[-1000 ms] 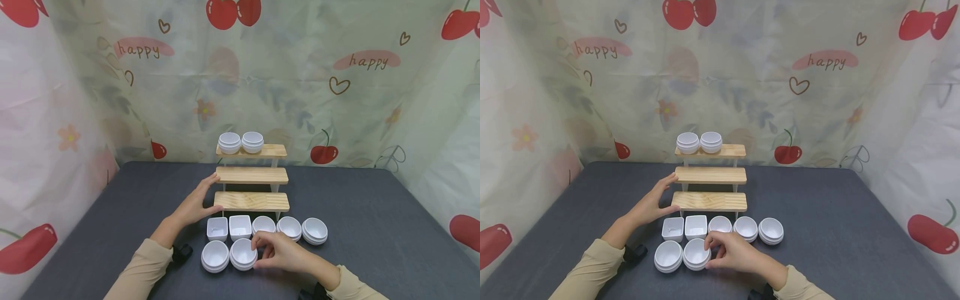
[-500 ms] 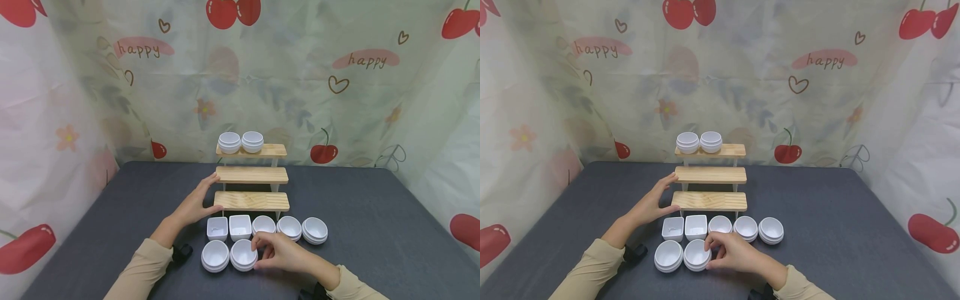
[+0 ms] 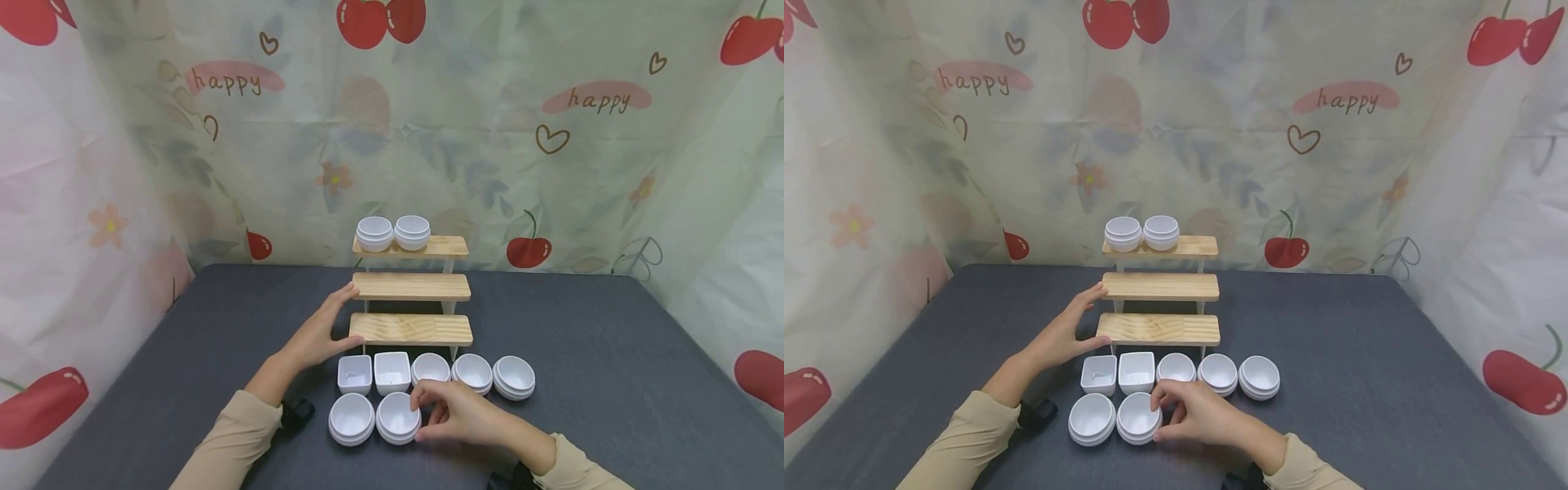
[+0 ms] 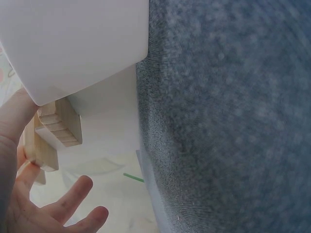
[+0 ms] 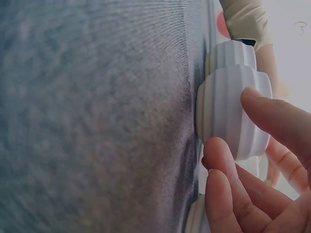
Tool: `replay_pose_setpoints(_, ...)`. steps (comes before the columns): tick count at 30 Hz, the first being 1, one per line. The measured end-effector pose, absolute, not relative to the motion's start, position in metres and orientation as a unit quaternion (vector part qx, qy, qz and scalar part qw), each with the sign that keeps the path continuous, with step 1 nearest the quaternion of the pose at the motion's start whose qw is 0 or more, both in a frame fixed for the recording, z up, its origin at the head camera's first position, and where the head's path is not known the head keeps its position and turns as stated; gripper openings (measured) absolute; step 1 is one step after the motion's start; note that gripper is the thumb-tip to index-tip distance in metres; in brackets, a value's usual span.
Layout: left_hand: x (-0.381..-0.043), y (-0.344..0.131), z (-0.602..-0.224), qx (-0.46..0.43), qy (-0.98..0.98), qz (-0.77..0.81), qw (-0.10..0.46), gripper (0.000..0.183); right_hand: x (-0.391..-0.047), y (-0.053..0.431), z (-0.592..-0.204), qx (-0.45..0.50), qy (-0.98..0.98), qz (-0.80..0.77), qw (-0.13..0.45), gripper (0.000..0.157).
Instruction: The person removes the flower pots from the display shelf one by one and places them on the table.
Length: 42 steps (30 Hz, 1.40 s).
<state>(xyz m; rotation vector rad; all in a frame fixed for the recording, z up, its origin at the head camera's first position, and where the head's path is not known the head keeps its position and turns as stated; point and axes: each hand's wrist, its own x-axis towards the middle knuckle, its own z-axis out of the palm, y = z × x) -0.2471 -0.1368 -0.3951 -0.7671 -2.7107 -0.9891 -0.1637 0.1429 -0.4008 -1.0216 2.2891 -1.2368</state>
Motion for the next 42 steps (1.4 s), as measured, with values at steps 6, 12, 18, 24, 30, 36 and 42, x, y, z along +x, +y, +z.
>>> replay_pose_setpoints(6, -0.247, -0.137, -0.395, -0.251, -0.907, -0.330, 0.067, 0.087, -0.164, 0.144, -0.397, -0.366, 0.807, -0.433, 0.162, 0.029)
replay_pose_setpoints(12, -0.247, -0.137, -0.395, -0.253, -0.907, -0.329, 0.069, 0.087, -0.166, 0.147, -0.391, -0.370, 0.808, -0.437, 0.137, 0.030)
replay_pose_setpoints(18, -0.247, -0.137, -0.395, -0.252, -0.907, -0.330, 0.067, 0.087, -0.169, 0.147, -0.383, -0.373, 0.812, -0.432, 0.118, 0.028)
replay_pose_setpoints(24, -0.247, -0.137, -0.395, -0.255, -0.906, -0.330, 0.070, 0.087, -0.174, 0.146, -0.373, -0.363, 0.817, -0.435, 0.102, 0.028)
replay_pose_setpoints(30, -0.247, -0.137, -0.395, -0.258, -0.906, -0.327, 0.075, 0.087, -0.180, 0.146, -0.359, -0.362, 0.824, -0.429, 0.071, 0.027)
replay_pose_setpoints(36, -0.247, -0.136, -0.395, -0.258, -0.907, -0.325, 0.075, 0.087, -0.191, 0.146, -0.346, -0.364, 0.828, -0.425, 0.026, 0.025)
replay_pose_setpoints(42, -0.247, -0.136, -0.395, -0.259, -0.906, -0.325, 0.079, 0.086, -0.203, 0.145, -0.332, -0.328, 0.839, -0.434, 0.006, 0.027)
